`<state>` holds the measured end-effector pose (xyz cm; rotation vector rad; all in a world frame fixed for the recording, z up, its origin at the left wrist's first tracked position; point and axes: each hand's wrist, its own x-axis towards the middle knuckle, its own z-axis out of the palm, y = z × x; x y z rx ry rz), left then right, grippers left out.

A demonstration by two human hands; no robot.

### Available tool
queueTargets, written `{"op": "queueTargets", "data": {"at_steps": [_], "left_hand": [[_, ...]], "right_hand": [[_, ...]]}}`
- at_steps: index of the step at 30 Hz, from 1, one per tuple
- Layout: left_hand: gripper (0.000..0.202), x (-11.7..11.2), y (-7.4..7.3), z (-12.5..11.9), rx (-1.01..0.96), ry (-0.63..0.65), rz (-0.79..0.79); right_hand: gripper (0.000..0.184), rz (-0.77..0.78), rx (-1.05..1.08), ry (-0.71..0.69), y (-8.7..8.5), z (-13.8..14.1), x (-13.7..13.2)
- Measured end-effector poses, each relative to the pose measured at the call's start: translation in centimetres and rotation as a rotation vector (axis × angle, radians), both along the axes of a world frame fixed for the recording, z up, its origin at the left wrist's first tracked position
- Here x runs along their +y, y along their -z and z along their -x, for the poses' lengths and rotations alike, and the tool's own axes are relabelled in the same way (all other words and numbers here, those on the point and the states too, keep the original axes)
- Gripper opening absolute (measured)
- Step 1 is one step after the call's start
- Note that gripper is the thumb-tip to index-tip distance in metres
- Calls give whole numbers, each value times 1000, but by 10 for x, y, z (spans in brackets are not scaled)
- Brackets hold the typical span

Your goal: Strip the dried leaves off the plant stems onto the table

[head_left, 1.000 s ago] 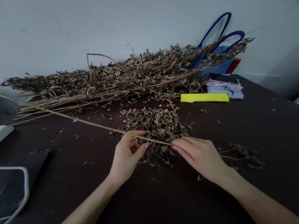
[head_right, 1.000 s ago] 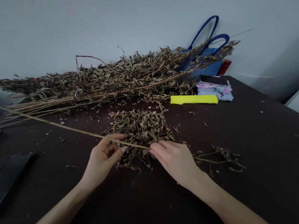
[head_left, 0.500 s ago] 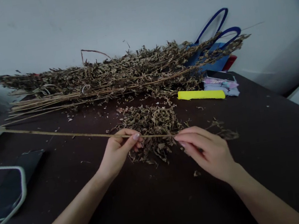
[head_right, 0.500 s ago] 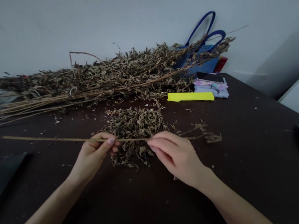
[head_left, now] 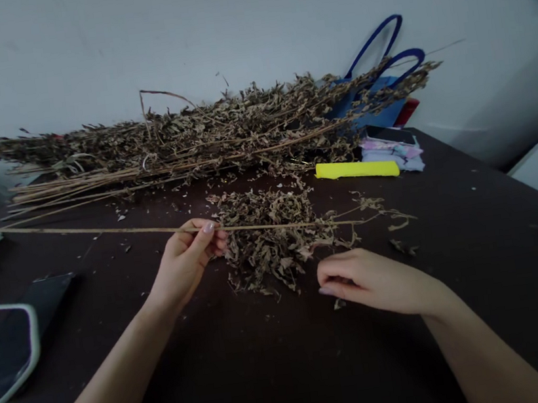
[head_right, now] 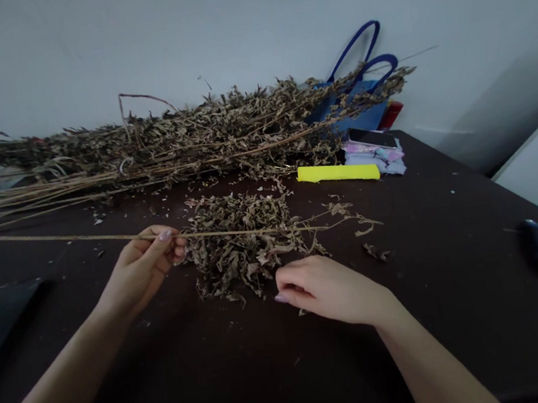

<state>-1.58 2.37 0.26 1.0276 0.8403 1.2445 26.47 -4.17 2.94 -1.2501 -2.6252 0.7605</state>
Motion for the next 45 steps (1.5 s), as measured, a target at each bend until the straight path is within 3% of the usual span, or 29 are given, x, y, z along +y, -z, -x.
{"op": "queueTargets", "data": {"at_steps": [3, 6, 9, 11, 13, 16, 18, 21, 25, 31, 35, 40, 42, 45], "left_hand": [[8, 0, -1, 0, -12, -10, 13], [7, 2, -1, 2, -16, -24, 18], [8, 5, 0, 5, -25, -51, 0], [10, 7, 0, 7, -30, -77, -12], [11, 9, 0, 9, -36, -98, -22], [12, 11, -1, 10, -44, -115, -32], [13, 12, -2, 11, -42, -131, -31], [14, 13, -3, 12, -40, -153, -35], [12, 14, -2, 14, -56, -144, -52], [11, 16, -3, 17, -102, -150, -58], [10, 16, -4, 18, -118, -121, -83], [11, 16, -4, 19, -98, -44, -127], [11, 16, -3, 21, -97, -23, -143], [11, 17, -1, 22, -93, -1, -150]], "right_hand": [[23, -122, 137, 100, -10, 2, -4], [21, -390, 272, 400, -14, -1, -5], [17, -683, 233, 678, -15, -16, -1], [18, -764, 154, 789, -16, -35, 2], [23, -654, 45, 806, -18, -57, 4], [29, -251, -103, 715, -18, -89, 6], [30, -32, -92, 713, -12, -107, 8], [32, 172, -60, 776, 4, -128, 17], [30, 226, -85, 784, 23, -138, 31], [25, 171, 39, 438, 22, -93, 39], [30, 315, 316, 374, 21, -51, 37], [42, 498, 996, 375, 30, -18, 34], [37, 577, 1256, 411, 33, -10, 34], [25, 664, 1467, 560, 34, -4, 36]]}}
